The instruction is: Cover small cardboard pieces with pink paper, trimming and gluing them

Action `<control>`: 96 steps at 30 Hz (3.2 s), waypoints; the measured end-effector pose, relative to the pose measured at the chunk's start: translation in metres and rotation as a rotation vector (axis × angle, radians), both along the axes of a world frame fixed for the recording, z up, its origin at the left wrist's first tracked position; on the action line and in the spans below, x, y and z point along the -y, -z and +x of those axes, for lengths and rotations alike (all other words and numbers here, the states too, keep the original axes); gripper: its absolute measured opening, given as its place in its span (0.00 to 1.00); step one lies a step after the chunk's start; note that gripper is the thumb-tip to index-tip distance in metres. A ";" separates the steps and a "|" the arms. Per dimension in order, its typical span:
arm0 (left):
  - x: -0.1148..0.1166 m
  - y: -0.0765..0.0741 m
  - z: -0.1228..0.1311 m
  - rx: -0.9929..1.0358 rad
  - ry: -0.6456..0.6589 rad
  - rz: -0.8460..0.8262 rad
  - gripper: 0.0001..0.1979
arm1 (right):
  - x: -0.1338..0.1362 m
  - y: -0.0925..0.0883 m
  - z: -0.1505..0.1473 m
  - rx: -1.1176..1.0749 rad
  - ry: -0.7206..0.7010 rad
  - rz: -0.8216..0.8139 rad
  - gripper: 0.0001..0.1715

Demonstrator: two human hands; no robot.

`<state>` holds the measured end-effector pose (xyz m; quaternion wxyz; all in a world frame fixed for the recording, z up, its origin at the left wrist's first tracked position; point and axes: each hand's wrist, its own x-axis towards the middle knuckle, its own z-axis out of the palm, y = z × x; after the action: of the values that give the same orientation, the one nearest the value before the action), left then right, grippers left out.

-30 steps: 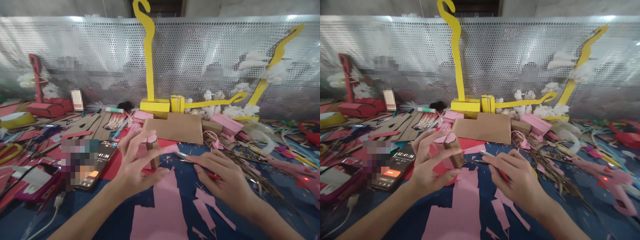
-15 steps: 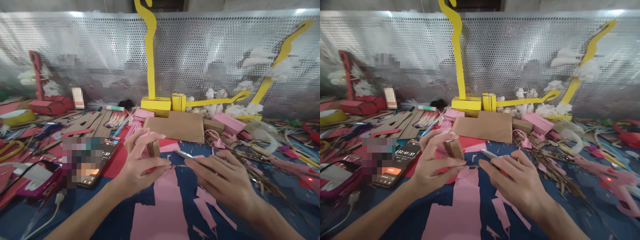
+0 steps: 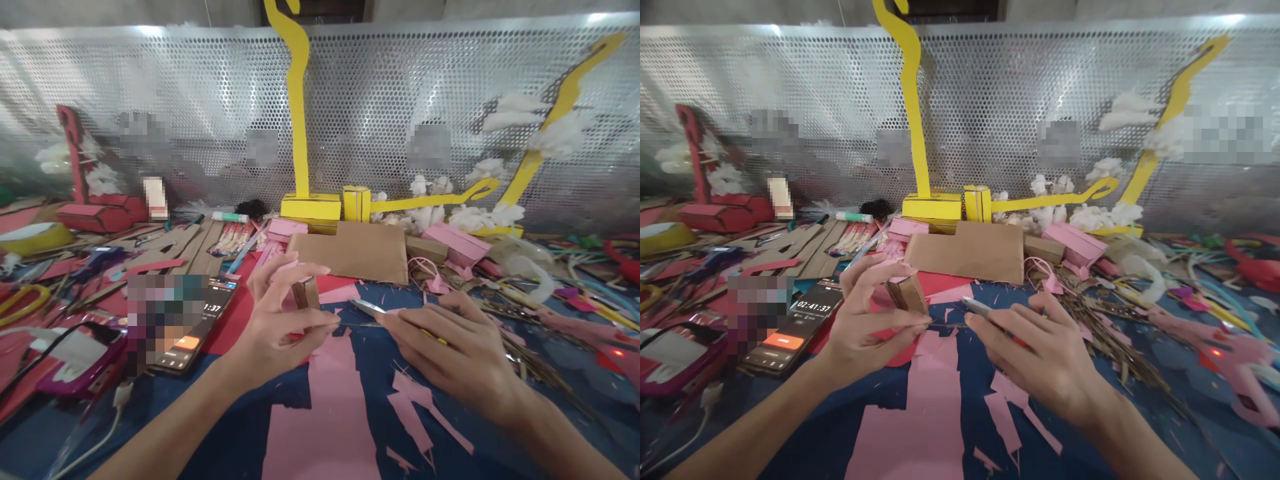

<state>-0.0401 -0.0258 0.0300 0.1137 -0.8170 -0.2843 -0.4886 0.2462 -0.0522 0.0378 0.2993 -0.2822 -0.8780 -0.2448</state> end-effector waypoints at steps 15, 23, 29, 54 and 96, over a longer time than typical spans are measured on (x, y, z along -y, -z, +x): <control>-0.011 -0.005 -0.016 0.123 -0.095 0.019 0.06 | -0.009 -0.004 0.012 -0.135 0.018 0.089 0.22; -0.008 -0.002 -0.014 0.130 -0.056 -0.033 0.10 | -0.010 -0.006 0.005 -0.245 0.042 0.056 0.23; -0.011 -0.002 -0.015 0.218 -0.061 0.007 0.08 | -0.011 -0.002 0.004 -0.265 0.120 0.031 0.18; -0.015 0.022 0.002 0.256 0.215 -0.887 0.24 | -0.002 0.020 -0.034 -0.774 0.012 -0.885 0.13; 0.002 0.023 0.009 0.052 0.227 -0.511 0.30 | 0.000 0.025 -0.039 -0.987 -0.099 -1.224 0.21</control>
<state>-0.0308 -0.0275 0.0069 -0.1587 -0.8330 -0.3079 -0.4314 0.2069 -0.0522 0.0129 0.4566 -0.4333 -0.6337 0.4496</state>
